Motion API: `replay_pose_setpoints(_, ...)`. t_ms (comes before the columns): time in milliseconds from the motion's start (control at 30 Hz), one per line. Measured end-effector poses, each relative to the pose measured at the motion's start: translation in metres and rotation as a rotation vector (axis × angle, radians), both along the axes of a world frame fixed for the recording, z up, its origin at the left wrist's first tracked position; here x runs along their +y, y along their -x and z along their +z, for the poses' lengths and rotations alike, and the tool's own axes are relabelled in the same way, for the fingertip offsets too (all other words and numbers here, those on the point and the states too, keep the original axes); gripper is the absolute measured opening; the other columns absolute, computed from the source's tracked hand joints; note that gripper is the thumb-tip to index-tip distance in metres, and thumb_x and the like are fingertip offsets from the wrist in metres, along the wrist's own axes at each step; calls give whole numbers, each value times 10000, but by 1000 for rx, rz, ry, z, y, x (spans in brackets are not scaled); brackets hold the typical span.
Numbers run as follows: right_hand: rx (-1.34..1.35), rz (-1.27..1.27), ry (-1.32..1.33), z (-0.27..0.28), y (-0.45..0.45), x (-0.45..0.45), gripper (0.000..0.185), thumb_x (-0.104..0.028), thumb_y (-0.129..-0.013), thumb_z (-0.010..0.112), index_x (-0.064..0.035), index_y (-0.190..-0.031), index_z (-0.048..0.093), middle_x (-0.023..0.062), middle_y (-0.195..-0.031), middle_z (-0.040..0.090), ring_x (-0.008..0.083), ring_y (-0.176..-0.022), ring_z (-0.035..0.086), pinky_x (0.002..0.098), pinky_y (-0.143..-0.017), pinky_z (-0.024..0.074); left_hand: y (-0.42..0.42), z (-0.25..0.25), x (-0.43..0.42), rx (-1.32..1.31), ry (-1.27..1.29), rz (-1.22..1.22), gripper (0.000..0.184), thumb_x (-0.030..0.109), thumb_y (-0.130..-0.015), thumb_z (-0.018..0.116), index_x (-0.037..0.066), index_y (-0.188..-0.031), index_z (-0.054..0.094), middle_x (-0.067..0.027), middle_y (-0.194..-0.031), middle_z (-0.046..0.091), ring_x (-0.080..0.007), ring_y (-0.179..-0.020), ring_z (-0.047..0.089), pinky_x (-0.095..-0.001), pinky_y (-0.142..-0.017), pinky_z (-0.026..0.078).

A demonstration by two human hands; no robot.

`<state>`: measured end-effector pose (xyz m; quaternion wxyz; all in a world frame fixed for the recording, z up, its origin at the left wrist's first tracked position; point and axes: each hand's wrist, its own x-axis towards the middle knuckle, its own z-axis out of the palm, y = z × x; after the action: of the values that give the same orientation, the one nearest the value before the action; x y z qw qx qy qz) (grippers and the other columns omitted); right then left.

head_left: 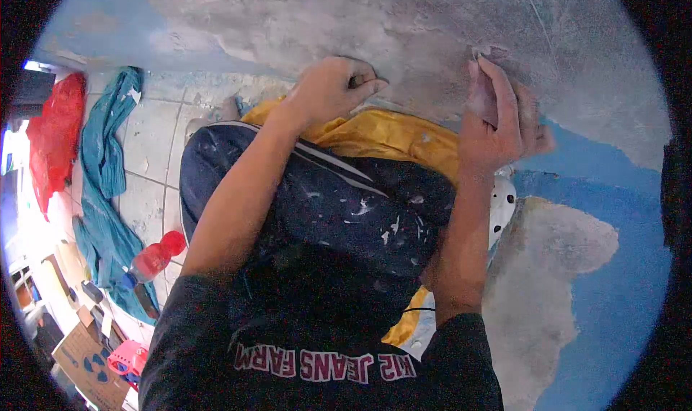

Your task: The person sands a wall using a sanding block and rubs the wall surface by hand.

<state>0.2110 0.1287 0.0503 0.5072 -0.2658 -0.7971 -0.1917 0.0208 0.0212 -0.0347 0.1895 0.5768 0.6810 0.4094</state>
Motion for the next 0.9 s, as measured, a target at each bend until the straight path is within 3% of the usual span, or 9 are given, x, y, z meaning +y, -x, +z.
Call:
replay_pose_setpoints(67, 27, -45, 16, -3, 2, -1, 221, -311, -698, 835, -321, -895, 735, -146, -813, 687, 57, -762, 609, 310, -744, 260, -2, 1, 0, -40, 119, -1, 304, 371, -890, 619, 78, -840, 686, -124, -685, 641, -337, -662, 621, -409, -616, 480)
replay_pose_setpoints(267, -1, -27, -43, -4, -3, 6, 190, -332, -712, 826, -320, -879, 737, -139, -813, 687, 56, -755, 608, 305, -748, 270, 0, -4, 1, -7, 5, -24, 328, 398, -894, 608, 87, -832, 692, -128, -677, 635, -318, -625, 613, -405, -600, 477)
replay_pose_setpoints(400, -19, -46, -9, 1, -3, -2, 179, -345, -722, 817, -313, -878, 736, -132, -811, 692, 58, -753, 608, 301, -753, 272, -2, 1, 1, 9, 127, -9, 342, 410, -888, 614, 85, -823, 695, -132, -673, 632, -311, -617, 612, -404, -598, 477)
replay_pose_setpoints(467, -21, -59, -27, -2, -7, 4, 177, -351, -726, 811, -315, -883, 736, -130, -806, 696, 58, -754, 611, 302, -754, 272, 0, 7, 1, -32, 202, -37, 298, 312, -919, 626, 23, -906, 696, -131, -700, 640, -180, -592, 573, -352, -590, 466)
replay_pose_setpoints(500, -16, -56, -31, 0, -4, 6, 177, -351, -726, 811, -315, -883, 736, -130, -806, 696, 58, -754, 611, 302, -754, 272, 2, 6, 3, -27, 198, -33, 298, 312, -919, 626, 23, -906, 696, -131, -700, 640, -180, -592, 573, -352, -590, 466)
replay_pose_setpoints(567, 5, -5, -9, 0, -1, 5, 170, -340, -731, 808, -310, -881, 735, -133, -803, 695, 59, -751, 610, 305, -752, 273, -1, 1, 2, -58, 168, -10, 343, 421, -881, 620, 90, -842, 704, -131, -676, 638, -314, -626, 618, -402, -604, 484)
replay_pose_setpoints(767, 31, 7, 41, -7, -3, 5, 167, -325, -746, 798, -298, -899, 737, -131, -799, 693, 62, -731, 603, 299, -736, 269, -2, 2, 0, -19, 44, -1, 343, 422, -887, 611, 92, -863, 704, -141, -698, 640, -317, -648, 625, -418, -603, 479)
replay_pose_setpoints(900, 4, 8, 36, -3, -3, 2, 179, -324, -746, 799, -305, -914, 738, -131, -798, 692, 59, -729, 604, 296, -724, 267, -4, 0, 2, 13, 125, -8, 353, 426, -890, 605, 88, -840, 693, -136, -689, 632, -319, -646, 620, -424, -602, 474)
